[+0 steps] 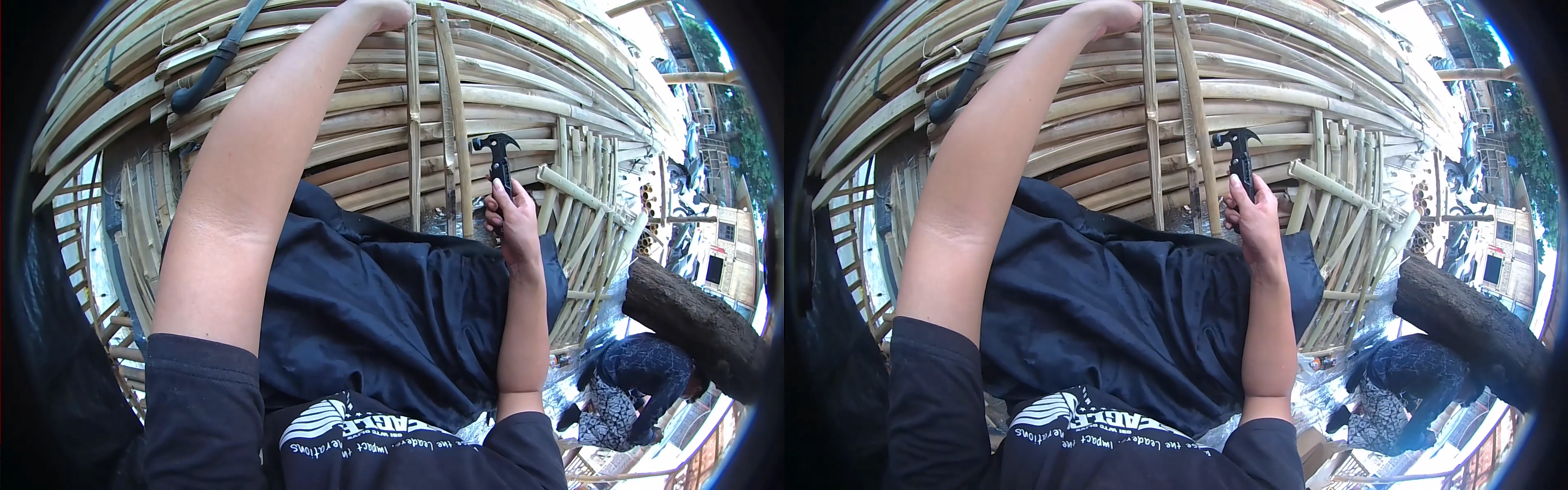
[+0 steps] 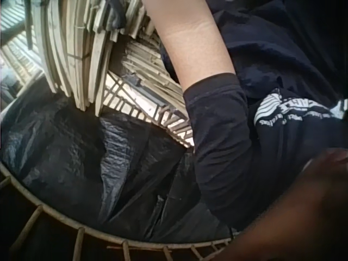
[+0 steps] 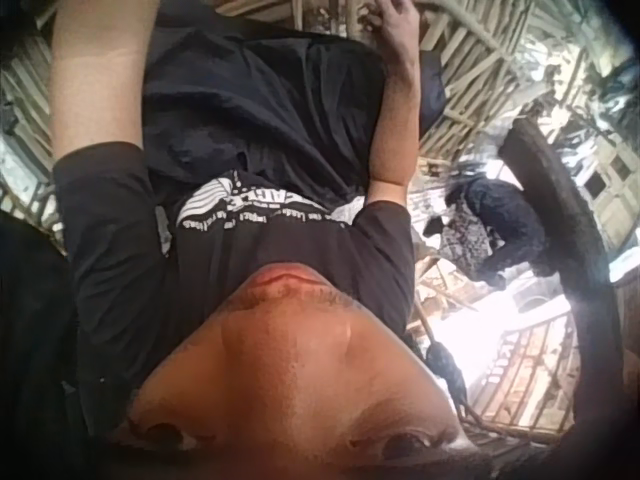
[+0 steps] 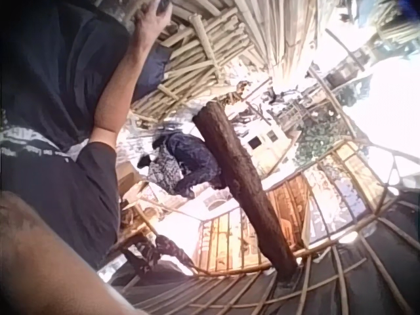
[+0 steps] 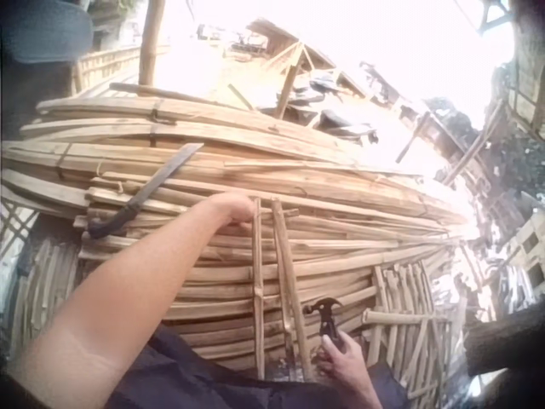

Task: The person uses a large blade to chop and shape bamboo poles before hammering small wooden pegs into them.

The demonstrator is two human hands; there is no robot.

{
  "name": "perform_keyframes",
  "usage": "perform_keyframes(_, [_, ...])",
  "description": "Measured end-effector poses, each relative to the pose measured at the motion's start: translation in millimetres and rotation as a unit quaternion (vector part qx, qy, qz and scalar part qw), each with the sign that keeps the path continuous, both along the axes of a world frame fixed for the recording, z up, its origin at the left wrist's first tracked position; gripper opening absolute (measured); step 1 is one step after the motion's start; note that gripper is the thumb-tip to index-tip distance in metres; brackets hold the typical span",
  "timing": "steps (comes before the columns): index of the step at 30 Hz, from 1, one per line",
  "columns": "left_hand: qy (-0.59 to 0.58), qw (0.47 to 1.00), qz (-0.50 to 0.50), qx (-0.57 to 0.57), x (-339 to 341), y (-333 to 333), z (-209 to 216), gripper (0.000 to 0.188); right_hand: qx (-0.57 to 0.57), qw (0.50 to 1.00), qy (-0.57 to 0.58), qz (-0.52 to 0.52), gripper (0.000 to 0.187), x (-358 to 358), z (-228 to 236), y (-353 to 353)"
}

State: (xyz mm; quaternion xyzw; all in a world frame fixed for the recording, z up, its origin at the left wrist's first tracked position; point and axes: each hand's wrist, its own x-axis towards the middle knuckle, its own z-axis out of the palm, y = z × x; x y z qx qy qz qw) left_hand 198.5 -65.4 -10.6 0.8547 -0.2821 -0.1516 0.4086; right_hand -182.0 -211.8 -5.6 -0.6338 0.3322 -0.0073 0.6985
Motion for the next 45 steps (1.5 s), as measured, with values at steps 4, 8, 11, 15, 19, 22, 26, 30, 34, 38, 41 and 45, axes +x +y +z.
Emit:
perform_keyframes(4, [-0.095, 0.994, 0.038, 0.046, -25.1, 11.8, 6.4, 0.050, 0.000, 1.000, 0.000, 0.005, 0.017, -0.6, -3.2, -3.7])
perform_keyframes(8, [-0.257, 0.954, 0.095, 0.120, -89.9, 34.9, 20.3, 0.042, -0.034, 0.999, -0.003, 0.006, 0.018, -1.1, -3.9, -3.9])
perform_keyframes(11, [-0.286, 0.956, 0.061, 0.028, -131.6, 67.0, -8.4, 0.017, -0.099, 0.995, -0.015, 0.021, 0.019, 1.2, -2.2, 5.1])
perform_keyframes(15, [-0.136, 0.991, 0.005, -0.017, -170.7, 106.0, -22.2, 0.018, -0.188, 0.981, -0.039, 0.015, 0.023, 3.7, -11.5, 9.9])
perform_keyframes(19, [-0.084, 0.996, -0.003, -0.028, -183.2, 104.1, -24.9, 0.021, -0.360, 0.932, -0.045, -0.011, 0.037, 6.7, -19.5, 13.1])
perform_keyframes(22, [-0.026, 0.999, 0.023, -0.008, -189.4, 85.8, -34.7, 0.025, -0.418, 0.907, -0.031, -0.028, 0.043, 13.7, -18.9, 17.8])
perform_keyframes(26, [0.046, 0.999, 0.000, 0.013, -185.9, 73.9, -32.9, 0.034, -0.455, 0.890, 0.014, -0.030, 0.050, 21.9, -34.4, 11.6])
perform_keyframes(30, [0.137, 0.990, -0.032, 0.009, -190.0, 72.8, -24.1, 0.041, -0.476, 0.877, 0.055, -0.013, 0.062, 22.7, -53.3, 18.1])
perform_keyframes(34, [0.195, 0.972, -0.101, 0.084, -201.1, 76.4, -20.1, 0.046, -0.499, 0.864, 0.067, -0.010, 0.070, 28.1, -55.4, 29.1])
perform_keyframes(38, [0.171, 0.962, -0.163, 0.137, -212.0, 72.5, -24.2, 0.052, -0.522, 0.851, 0.063, -0.018, 0.072, 25.9, -60.1, 26.6])
perform_keyframes(41, [0.126, 0.973, -0.179, 0.074, -217.7, 68.9, -58.2, 0.056, -0.506, 0.861, 0.057, -0.014, 0.073, 32.0, -61.8, 34.4])
perform_keyframes(45, [0.175, 0.960, -0.201, 0.084, -223.2, 57.6, -58.2, 0.056, -0.502, 0.863, 0.064, -0.007, 0.072, 35.0, -60.0, 39.8])
